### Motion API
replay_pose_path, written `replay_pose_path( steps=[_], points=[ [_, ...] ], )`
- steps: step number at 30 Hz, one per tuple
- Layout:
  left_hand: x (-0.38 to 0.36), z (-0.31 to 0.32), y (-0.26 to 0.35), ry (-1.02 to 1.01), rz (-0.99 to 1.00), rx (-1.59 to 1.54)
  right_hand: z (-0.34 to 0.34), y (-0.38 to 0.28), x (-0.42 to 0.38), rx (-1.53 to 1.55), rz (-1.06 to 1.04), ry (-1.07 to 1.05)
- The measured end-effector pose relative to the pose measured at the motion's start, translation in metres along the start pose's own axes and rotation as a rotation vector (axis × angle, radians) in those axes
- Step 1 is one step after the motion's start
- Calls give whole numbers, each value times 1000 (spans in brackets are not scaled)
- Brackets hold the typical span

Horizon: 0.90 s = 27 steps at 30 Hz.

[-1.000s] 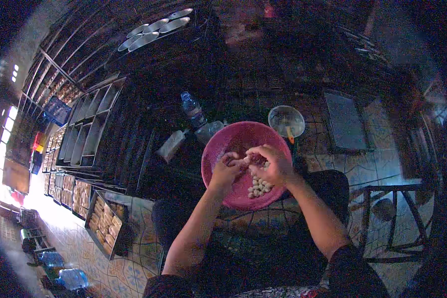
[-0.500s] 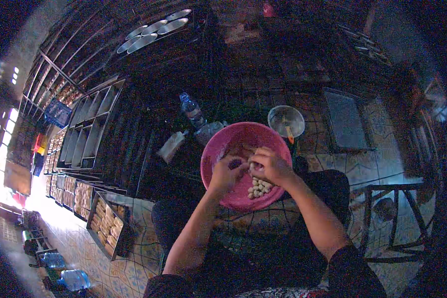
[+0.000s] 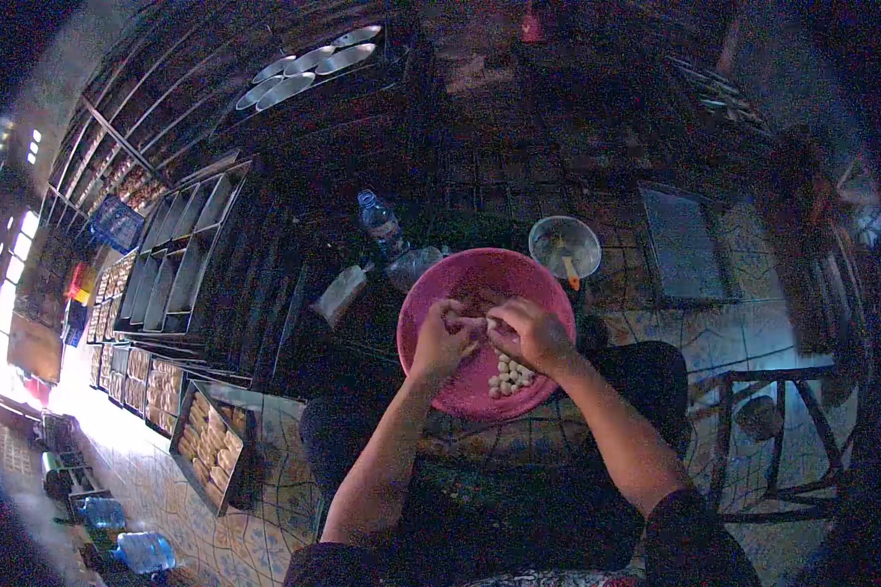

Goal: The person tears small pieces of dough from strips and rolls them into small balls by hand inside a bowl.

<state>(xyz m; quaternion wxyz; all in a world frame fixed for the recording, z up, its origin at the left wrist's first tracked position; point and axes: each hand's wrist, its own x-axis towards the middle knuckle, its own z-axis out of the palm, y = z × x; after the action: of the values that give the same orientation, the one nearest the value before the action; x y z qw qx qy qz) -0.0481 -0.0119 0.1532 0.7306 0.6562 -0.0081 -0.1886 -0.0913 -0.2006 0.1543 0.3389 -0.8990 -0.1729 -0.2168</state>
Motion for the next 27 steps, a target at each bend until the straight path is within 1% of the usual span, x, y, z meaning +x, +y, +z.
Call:
replay_pose_path(
  steps=[1,2,4,5,7,8,10,11,13,14,16,17,19,20,22,23,25,27],
  points=[
    [5,-3,-7,-55,55,-5,-1,-1,1,-69,-19,21],
    [11,-6,-15,-56,56,-6,-3,-2,1,-71,-19,22],
    [20,-12,-28,-82,78,250,-10,-11,3,-86,3,-41],
    [26,-16,-34,-81,78,251,-8,-11,2,-85,3,-40],
    [33,-20,-40,-51,171,545,-3,-11,1,-51,27,24],
    [35,-21,-43,-51,170,544,-2,-10,1,-52,28,22],
    [29,-17,-29,-94,-265,-103,-6,-15,5,139,200,47],
    [30,-18,-26,-92,-266,-106,-8,-17,5,139,199,43],
    [33,-23,-24,-342,-456,-322,-9,-19,6,-6,137,-15],
    [31,-22,-27,-342,-457,-323,-8,-17,5,-6,138,-17],
    [20,-15,-22,-289,-342,-145,-7,-13,2,-1,96,-49],
    [19,-13,-23,-287,-346,-148,-5,-12,0,1,98,-54],
    [21,-14,-26,-292,-286,-128,-6,-15,2,82,155,-97],
    [23,-16,-27,-291,-289,-128,-6,-17,3,84,157,-98],
    [30,-19,-24,-268,-235,-59,-6,-21,4,172,115,-37],
    [29,-20,-25,-267,-246,-63,-6,-21,3,174,125,-44],
    [28,-19,-19,-242,-336,-256,-6,-19,6,171,39,42],
    [20,-14,-15,-236,-349,-306,-6,-20,3,178,56,29]
  ],
)
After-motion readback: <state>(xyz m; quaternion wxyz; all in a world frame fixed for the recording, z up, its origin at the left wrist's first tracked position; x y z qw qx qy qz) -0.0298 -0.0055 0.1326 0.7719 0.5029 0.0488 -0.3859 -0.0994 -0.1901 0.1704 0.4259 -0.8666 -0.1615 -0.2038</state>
